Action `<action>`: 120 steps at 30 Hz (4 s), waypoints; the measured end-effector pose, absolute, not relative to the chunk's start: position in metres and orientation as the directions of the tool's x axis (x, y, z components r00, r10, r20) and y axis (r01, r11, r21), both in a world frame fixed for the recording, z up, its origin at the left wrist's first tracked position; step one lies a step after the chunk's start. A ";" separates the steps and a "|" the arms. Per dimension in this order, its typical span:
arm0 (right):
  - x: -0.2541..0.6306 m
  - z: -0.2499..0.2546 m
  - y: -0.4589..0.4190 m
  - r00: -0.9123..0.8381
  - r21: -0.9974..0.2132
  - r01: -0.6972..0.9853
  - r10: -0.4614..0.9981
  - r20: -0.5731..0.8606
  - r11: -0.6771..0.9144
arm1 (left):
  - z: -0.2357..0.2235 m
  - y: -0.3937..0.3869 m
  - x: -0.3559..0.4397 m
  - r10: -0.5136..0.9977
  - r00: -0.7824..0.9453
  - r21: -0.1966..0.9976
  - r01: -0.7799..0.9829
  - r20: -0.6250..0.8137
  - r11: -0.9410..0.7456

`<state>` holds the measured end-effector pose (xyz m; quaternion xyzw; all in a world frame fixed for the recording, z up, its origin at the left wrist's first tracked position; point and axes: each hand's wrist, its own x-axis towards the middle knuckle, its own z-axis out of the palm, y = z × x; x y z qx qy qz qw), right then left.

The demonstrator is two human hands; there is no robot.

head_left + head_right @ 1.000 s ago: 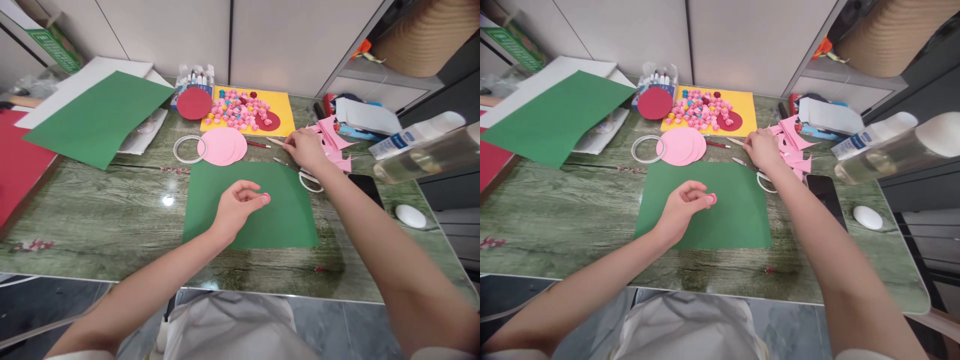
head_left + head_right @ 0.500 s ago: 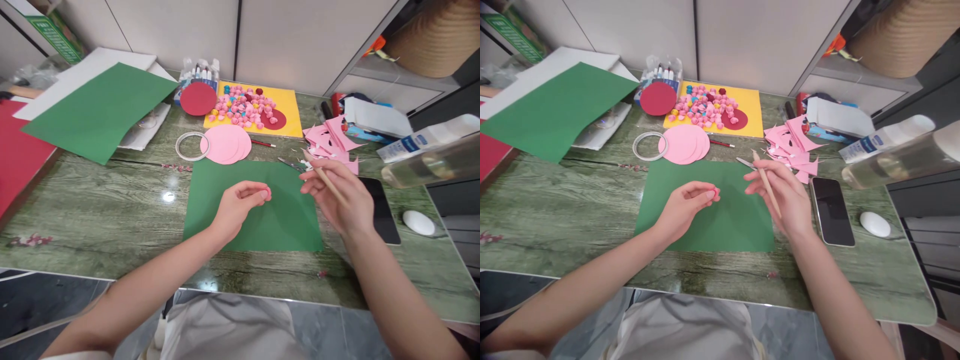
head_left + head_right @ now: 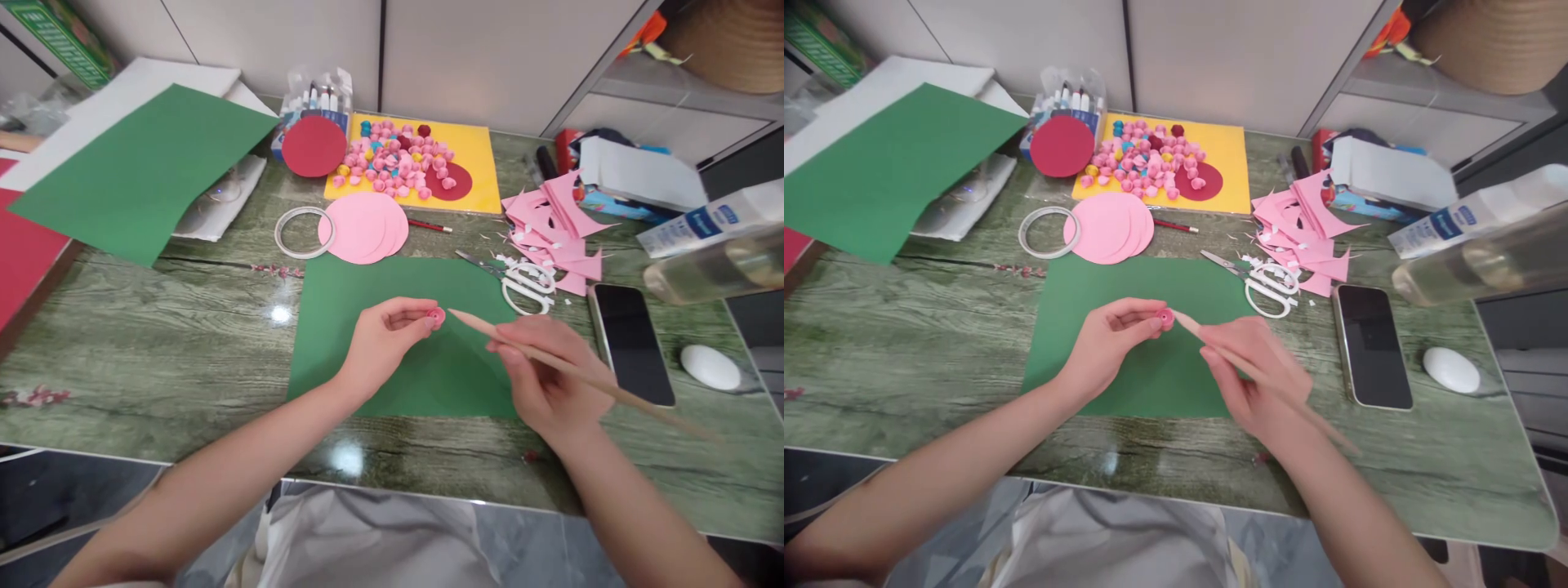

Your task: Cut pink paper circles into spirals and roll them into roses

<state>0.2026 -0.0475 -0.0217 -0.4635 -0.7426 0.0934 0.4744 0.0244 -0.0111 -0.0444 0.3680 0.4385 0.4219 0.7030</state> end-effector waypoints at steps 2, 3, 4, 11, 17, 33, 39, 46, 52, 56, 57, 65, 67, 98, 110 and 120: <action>0.202 -0.023 -0.047 -0.211 -0.546 0.588 0.765 0.609 0.597 | -0.045 -0.011 0.025 0.920 0.253 0.897 -0.257 -0.298 0.361; 0.202 -0.023 -0.047 -0.253 -0.526 0.595 0.763 0.595 0.608 | -0.045 -0.011 0.025 0.922 0.250 0.901 -0.250 -0.295 0.356; 0.201 -0.023 -0.047 -0.284 -0.509 0.605 0.763 0.581 0.613 | -0.045 -0.011 0.025 0.924 0.248 0.904 -0.243 -0.292 0.351; 0.203 -0.027 -0.048 -0.352 -0.467 0.633 0.767 0.536 0.617 | -0.044 -0.012 0.026 0.932 0.236 0.927 -0.192 -0.276 0.323; 0.201 -0.032 -0.048 -0.373 -0.355 0.654 0.692 0.618 0.669 | -0.042 -0.015 0.028 0.943 0.229 0.947 -0.155 -0.243 0.282; 0.196 -0.038 -0.047 -0.366 -0.228 0.691 0.604 0.708 0.686 | -0.042 -0.024 0.034 0.922 0.273 0.931 -0.165 -0.275 0.326; 0.193 -0.029 -0.044 -0.401 -0.238 0.746 0.705 0.585 0.622 | -0.044 -0.018 0.032 0.918 0.273 0.930 -0.148 -0.289 0.337; 0.196 -0.031 -0.048 -0.414 -0.249 0.675 0.636 0.651 0.695 | -0.044 -0.015 0.029 0.943 0.226 0.945 -0.164 -0.244 0.284; 0.191 -0.036 -0.048 -0.343 -0.251 0.674 0.595 0.726 0.695 | -0.043 -0.018 0.030 0.948 0.224 0.952 -0.158 -0.225 0.264; 0.190 -0.037 -0.047 -0.313 -0.242 0.684 0.576 0.755 0.688 | -0.042 -0.018 0.031 0.947 0.228 0.953 -0.151 -0.225 0.262; 0.190 -0.038 -0.047 -0.312 -0.237 0.685 0.571 0.759 0.689 | -0.042 -0.018 0.031 0.948 0.228 0.954 -0.148 -0.223 0.260; 0.194 -0.040 -0.044 -0.340 -0.194 0.686 0.545 0.767 0.701 | -0.043 -0.019 0.032 0.944 0.243 0.957 -0.128 -0.224 0.260; 0.195 -0.040 -0.044 -0.353 -0.175 0.687 0.534 0.768 0.706 | -0.044 -0.020 0.032 0.942 0.247 0.956 -0.129 -0.226 0.263; 0.195 -0.032 -0.043 -0.422 -0.123 0.699 0.545 0.725 0.705 | -0.044 -0.022 0.033 0.953 0.245 0.961 -0.162 -0.180 0.223; 0.202 -0.038 -0.034 0.059 -0.851 0.436 0.935 0.350 0.291 | -0.043 -0.013 0.026 0.875 0.359 0.873 -0.243 -0.324 0.423; 0.187 -0.046 -0.035 -0.073 -1.000 -0.015 0.997 0.021 0.020 | -0.036 -0.021 0.027 0.939 0.326 0.986 -0.080 -0.112 0.145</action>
